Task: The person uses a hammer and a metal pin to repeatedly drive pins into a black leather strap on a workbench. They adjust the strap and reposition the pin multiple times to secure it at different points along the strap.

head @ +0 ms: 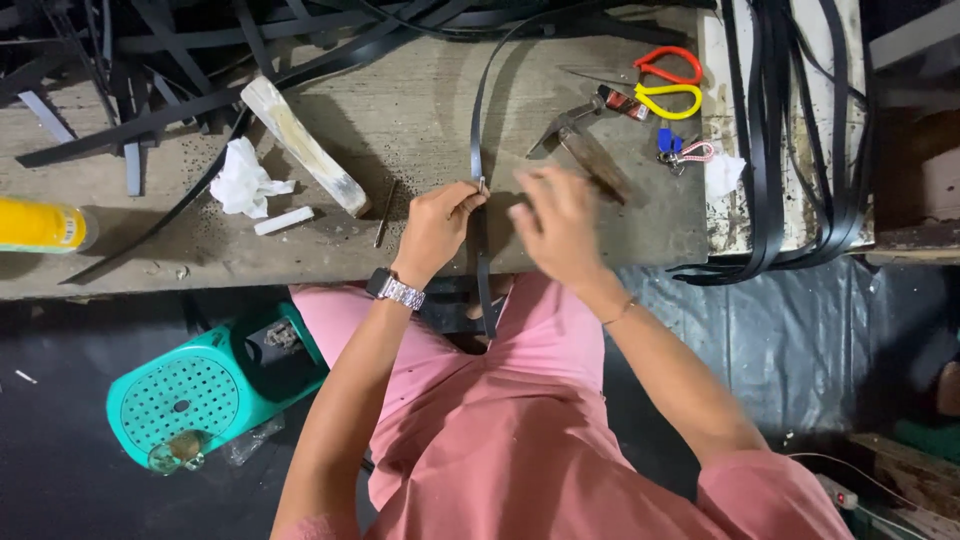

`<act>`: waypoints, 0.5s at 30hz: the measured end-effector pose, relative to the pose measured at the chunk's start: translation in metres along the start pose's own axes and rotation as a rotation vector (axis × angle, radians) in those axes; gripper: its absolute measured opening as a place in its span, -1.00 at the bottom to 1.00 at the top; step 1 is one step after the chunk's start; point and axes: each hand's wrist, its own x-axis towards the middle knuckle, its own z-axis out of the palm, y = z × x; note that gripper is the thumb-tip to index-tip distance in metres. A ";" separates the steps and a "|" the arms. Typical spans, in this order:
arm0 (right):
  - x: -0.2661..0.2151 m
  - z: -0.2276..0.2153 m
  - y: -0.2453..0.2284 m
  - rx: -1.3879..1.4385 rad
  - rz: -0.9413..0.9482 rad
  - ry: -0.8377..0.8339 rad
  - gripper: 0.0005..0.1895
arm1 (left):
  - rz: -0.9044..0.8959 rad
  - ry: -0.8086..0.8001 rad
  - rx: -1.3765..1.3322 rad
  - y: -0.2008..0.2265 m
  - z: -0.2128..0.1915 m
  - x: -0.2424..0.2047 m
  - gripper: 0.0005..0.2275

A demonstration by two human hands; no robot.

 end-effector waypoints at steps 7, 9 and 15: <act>0.016 -0.007 -0.026 0.050 -0.012 -0.256 -0.36 | -0.222 0.083 -0.098 -0.005 -0.008 0.005 -0.94; 0.016 -0.014 -0.027 0.077 0.002 -0.297 -0.41 | -0.391 0.285 -0.571 -0.002 -0.012 0.010 -0.86; 0.005 -0.016 -0.028 0.098 -0.016 -0.303 -0.40 | -0.245 0.133 -0.309 0.001 -0.009 0.005 -0.91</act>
